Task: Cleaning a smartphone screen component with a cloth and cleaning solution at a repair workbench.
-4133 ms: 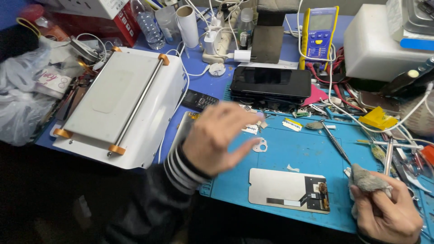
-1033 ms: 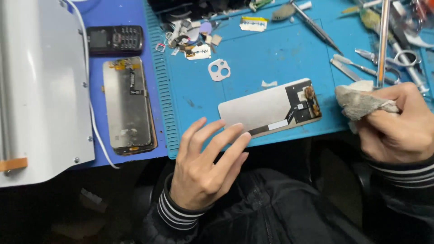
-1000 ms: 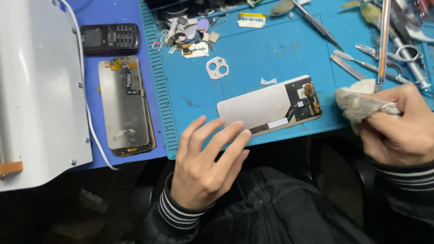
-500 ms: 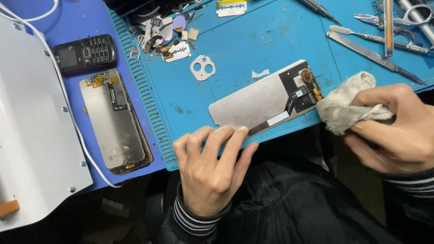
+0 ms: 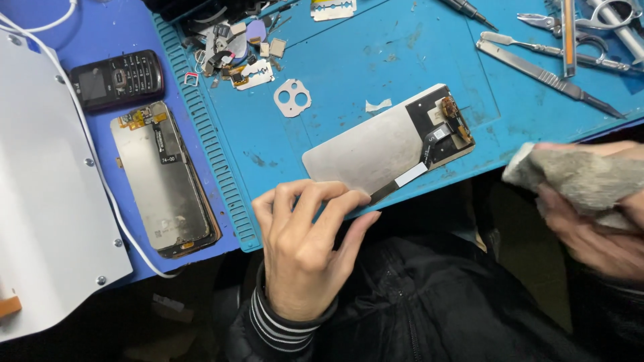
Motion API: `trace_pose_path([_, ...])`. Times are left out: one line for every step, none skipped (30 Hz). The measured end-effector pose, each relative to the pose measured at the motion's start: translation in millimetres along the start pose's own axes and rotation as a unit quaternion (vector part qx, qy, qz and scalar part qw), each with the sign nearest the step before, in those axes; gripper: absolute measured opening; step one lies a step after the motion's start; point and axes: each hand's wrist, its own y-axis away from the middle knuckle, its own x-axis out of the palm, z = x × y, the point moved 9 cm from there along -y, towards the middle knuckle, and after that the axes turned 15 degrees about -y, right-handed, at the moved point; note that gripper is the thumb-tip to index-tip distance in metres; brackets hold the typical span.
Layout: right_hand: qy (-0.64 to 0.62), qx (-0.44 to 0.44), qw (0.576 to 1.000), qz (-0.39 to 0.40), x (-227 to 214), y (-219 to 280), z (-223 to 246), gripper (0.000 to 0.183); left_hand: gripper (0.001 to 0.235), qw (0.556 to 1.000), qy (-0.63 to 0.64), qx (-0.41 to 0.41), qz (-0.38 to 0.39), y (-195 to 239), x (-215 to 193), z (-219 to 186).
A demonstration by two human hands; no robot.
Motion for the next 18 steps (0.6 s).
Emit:
trace_pose_path([-0.049,0.093,0.994,-0.002,-8.0,-1.5,-21.6,0.029,0.025,1.000,0.023,-0.017,0.010,-0.2,1.1,2.2])
trace_pose_path([-0.049,0.092,0.995,0.000,-12.6,-5.7,-23.5,0.029,0.025,1.000,0.021,-0.018,0.009,-0.3,1.1,1.8])
trace_pose_path([-0.096,0.184,0.978,-0.002,-15.7,-5.6,-41.5,0.027,0.026,1.000,0.021,-0.021,0.010,-0.6,1.6,1.8])
trace_pose_path([-0.143,0.274,0.951,-0.004,-17.5,-2.7,-58.1,0.025,0.027,0.999,0.020,-0.024,0.011,-0.9,2.2,1.7])
trace_pose_path([-0.142,0.273,0.952,-0.002,5.3,-11.7,-24.1,0.025,0.027,0.999,0.019,-0.025,0.010,-1.2,2.5,1.8])
trace_pose_path([0.036,0.118,0.992,0.005,21.2,-31.1,35.2,0.023,0.028,0.999,0.016,-0.028,0.015,-1.6,4.0,1.9])
trace_pose_path([0.209,-0.043,0.977,0.011,47.0,-40.6,97.3,0.022,0.029,0.999,0.014,-0.028,0.021,-2.5,5.8,1.7])
trace_pose_path([0.210,-0.043,0.977,0.010,58.9,-44.6,113.9,0.022,0.029,0.999,0.014,-0.027,0.019,-2.0,5.9,1.6])
trace_pose_path([0.256,-0.132,0.958,-0.018,69.9,-46.5,146.8,0.025,0.030,0.999,0.018,-0.033,0.023,-2.2,6.9,2.8])
trace_pose_path([0.298,-0.218,0.928,-0.048,82.2,-45.4,179.0,0.028,0.030,0.999,0.023,-0.039,0.026,-2.5,7.8,4.0])
trace_pose_path([0.297,-0.220,0.928,-0.048,82.9,-47.4,179.8,0.028,0.030,0.999,0.021,-0.039,0.025,-3.5,7.5,4.1])
trace_pose_path([0.294,-0.227,0.928,-0.026,87.5,-49.4,180.3,0.029,0.029,0.999,0.024,-0.035,0.026,-4.6,7.7,3.5])
trace_pose_path([0.289,-0.233,0.928,-0.005,92.4,-50.9,180.7,0.030,0.029,0.999,0.027,-0.030,0.028,-5.7,7.7,3.0])
trace_pose_path([0.288,-0.235,0.928,-0.006,93.2,-52.1,182.2,0.030,0.029,0.999,0.025,-0.029,0.028,-6.2,7.6,3.3])
trace_pose_path([0.297,-0.228,0.927,0.003,94.7,-53.6,181.9,0.031,0.027,0.999,0.031,-0.028,0.027,-6.9,8.1,2.9])
trace_pose_path([0.306,-0.221,0.926,0.013,96.3,-55.0,181.5,0.032,0.026,0.999,0.037,-0.027,0.027,-7.6,8.8,2.5])
trace_pose_path([0.307,-0.222,0.926,0.012,94.6,-54.9,181.6,0.032,0.026,0.999,0.037,-0.027,0.025,-8.2,8.4,3.0])
trace_pose_path([0.306,-0.221,0.926,0.006,92.1,-55.1,181.8,0.032,0.023,0.998,0.051,-0.015,0.025,-8.8,8.3,1.6])
